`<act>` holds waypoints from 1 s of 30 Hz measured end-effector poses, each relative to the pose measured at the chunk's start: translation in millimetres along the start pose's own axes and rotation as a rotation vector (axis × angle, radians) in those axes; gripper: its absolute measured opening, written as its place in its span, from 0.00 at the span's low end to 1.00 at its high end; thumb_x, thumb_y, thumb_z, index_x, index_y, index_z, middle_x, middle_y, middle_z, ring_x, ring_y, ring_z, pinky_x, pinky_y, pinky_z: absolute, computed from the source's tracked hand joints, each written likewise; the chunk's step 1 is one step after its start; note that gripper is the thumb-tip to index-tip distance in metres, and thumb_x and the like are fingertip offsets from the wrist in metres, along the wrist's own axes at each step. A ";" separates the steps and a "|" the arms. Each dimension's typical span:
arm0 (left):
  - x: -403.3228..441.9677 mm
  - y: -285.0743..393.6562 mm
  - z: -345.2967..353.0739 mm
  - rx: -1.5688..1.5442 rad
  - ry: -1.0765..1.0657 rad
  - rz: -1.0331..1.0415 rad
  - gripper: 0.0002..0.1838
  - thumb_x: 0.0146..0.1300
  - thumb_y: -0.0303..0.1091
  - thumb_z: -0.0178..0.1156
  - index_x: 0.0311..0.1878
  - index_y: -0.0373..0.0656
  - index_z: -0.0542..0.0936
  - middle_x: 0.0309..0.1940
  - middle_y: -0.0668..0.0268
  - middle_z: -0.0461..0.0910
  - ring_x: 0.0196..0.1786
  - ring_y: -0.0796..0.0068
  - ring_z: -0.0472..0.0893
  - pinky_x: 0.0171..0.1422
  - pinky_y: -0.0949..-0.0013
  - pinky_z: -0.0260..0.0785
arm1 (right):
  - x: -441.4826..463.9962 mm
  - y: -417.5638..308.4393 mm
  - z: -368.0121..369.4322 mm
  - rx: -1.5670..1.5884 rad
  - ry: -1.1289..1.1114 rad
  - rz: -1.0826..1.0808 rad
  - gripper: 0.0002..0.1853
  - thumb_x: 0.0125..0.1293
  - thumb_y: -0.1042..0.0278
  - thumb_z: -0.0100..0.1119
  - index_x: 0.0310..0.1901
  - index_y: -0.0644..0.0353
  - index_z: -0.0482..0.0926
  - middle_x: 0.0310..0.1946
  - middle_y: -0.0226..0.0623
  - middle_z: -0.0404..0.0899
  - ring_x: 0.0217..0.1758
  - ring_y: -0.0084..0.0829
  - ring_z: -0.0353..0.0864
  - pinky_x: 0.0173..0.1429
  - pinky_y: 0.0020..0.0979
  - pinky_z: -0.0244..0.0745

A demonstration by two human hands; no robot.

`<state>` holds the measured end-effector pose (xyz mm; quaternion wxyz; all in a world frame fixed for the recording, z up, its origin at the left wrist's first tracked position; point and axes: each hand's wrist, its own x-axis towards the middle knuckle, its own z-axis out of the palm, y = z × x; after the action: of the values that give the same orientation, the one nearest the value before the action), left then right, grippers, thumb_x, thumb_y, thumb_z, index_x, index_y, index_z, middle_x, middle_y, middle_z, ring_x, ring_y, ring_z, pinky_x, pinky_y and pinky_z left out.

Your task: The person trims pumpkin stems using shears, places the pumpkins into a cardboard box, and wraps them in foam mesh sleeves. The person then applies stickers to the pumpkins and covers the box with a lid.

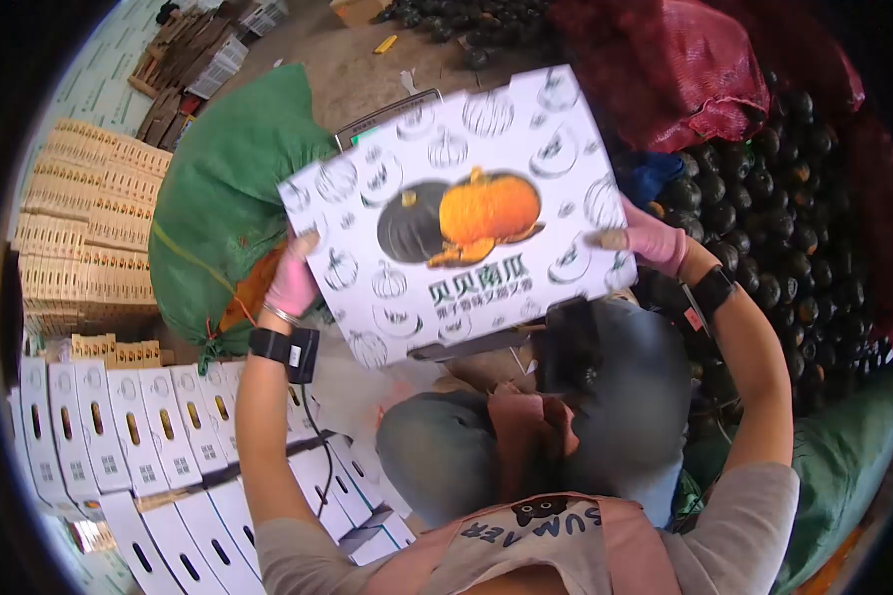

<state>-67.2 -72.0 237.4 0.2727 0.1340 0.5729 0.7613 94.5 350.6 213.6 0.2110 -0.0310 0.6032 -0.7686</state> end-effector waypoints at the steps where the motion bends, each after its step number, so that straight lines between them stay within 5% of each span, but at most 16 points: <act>1: 2.8 -20.8 -25.4 -0.017 0.002 -0.165 0.38 0.55 0.32 0.58 0.69 0.47 0.54 0.62 0.62 0.66 0.63 0.65 0.68 0.65 0.59 0.63 | 10.7 23.1 -17.3 0.042 -0.064 0.146 0.46 0.52 0.59 0.67 0.69 0.59 0.50 0.59 0.41 0.69 0.58 0.34 0.74 0.56 0.37 0.75; 2: 5.5 -41.7 -50.9 -0.035 0.006 -0.330 0.38 0.56 0.29 0.57 0.70 0.48 0.54 0.62 0.63 0.66 0.63 0.66 0.68 0.65 0.59 0.64 | 15.1 36.1 -21.8 0.033 -0.063 0.300 0.44 0.52 0.62 0.68 0.68 0.57 0.53 0.56 0.40 0.72 0.54 0.33 0.77 0.50 0.38 0.79; 4: 13.2 -94.2 -88.3 0.112 -0.110 -0.292 0.43 0.52 0.30 0.62 0.71 0.51 0.52 0.61 0.67 0.67 0.61 0.68 0.70 0.63 0.60 0.66 | 25.5 52.0 -22.1 0.023 -0.211 0.580 0.42 0.51 0.66 0.68 0.67 0.56 0.56 0.57 0.40 0.72 0.56 0.35 0.76 0.52 0.41 0.77; 9: 49.4 -145.2 -119.6 -0.101 -0.116 -0.584 0.41 0.51 0.35 0.62 0.68 0.53 0.55 0.59 0.66 0.68 0.57 0.68 0.72 0.60 0.58 0.68 | 63.0 149.9 -52.6 0.319 -0.203 0.499 0.40 0.51 0.70 0.68 0.66 0.57 0.58 0.59 0.40 0.71 0.59 0.38 0.72 0.55 0.44 0.75; 10: 52.2 -147.5 -120.8 -0.120 -0.058 -0.617 0.34 0.55 0.38 0.60 0.66 0.48 0.61 0.57 0.66 0.71 0.56 0.70 0.73 0.60 0.60 0.68 | 64.4 157.5 -50.9 0.331 -0.189 0.515 0.40 0.51 0.71 0.68 0.66 0.57 0.58 0.58 0.40 0.71 0.60 0.38 0.71 0.55 0.45 0.74; 13: 81.0 -160.7 -135.6 0.083 0.027 -0.585 0.26 0.62 0.46 0.54 0.59 0.41 0.69 0.52 0.66 0.75 0.52 0.73 0.74 0.59 0.67 0.66 | 69.8 131.8 -30.6 0.072 -0.093 0.596 0.43 0.52 0.69 0.68 0.67 0.55 0.52 0.58 0.38 0.69 0.60 0.37 0.71 0.54 0.44 0.75; 16: 94.7 -134.0 -106.6 0.288 0.160 -0.577 0.32 0.63 0.57 0.50 0.58 0.39 0.71 0.50 0.66 0.76 0.49 0.75 0.75 0.58 0.70 0.65 | 62.3 150.0 -26.7 0.132 -0.027 0.627 0.44 0.53 0.68 0.68 0.67 0.54 0.49 0.59 0.37 0.68 0.60 0.37 0.71 0.54 0.42 0.75; 21: 100.9 -132.6 -106.1 0.556 0.118 -0.305 0.34 0.65 0.59 0.46 0.60 0.37 0.69 0.53 0.65 0.73 0.54 0.75 0.71 0.61 0.71 0.60 | 57.3 164.4 -23.9 0.198 0.000 0.520 0.44 0.53 0.67 0.67 0.68 0.54 0.49 0.59 0.38 0.69 0.59 0.36 0.72 0.55 0.40 0.74; 23: 98.1 -133.4 -106.2 0.586 0.125 -0.310 0.32 0.67 0.56 0.44 0.59 0.35 0.69 0.53 0.64 0.73 0.54 0.74 0.70 0.63 0.70 0.59 | 57.4 157.9 -17.9 0.181 0.029 0.445 0.41 0.53 0.63 0.66 0.66 0.58 0.55 0.56 0.38 0.72 0.57 0.34 0.73 0.54 0.36 0.75; 26: 98.0 -145.4 -124.4 0.551 0.099 -0.355 0.30 0.68 0.54 0.43 0.58 0.34 0.70 0.53 0.64 0.72 0.53 0.75 0.70 0.62 0.71 0.59 | 56.6 159.1 -27.3 -0.257 -0.010 0.281 0.37 0.51 0.53 0.63 0.59 0.65 0.66 0.49 0.40 0.78 0.52 0.31 0.77 0.52 0.31 0.74; 30: 92.2 -140.6 -115.0 0.308 0.104 -0.402 0.24 0.67 0.52 0.46 0.51 0.38 0.71 0.42 0.67 0.73 0.48 0.75 0.70 0.58 0.71 0.61 | 53.5 161.4 -20.2 -0.238 0.102 0.167 0.40 0.47 0.44 0.60 0.56 0.69 0.69 0.45 0.43 0.80 0.48 0.32 0.79 0.53 0.30 0.71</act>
<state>-164.9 -84.1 59.1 0.3652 0.0182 0.7105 0.6013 86.0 320.1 45.3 0.2381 0.0337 0.7005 -0.6720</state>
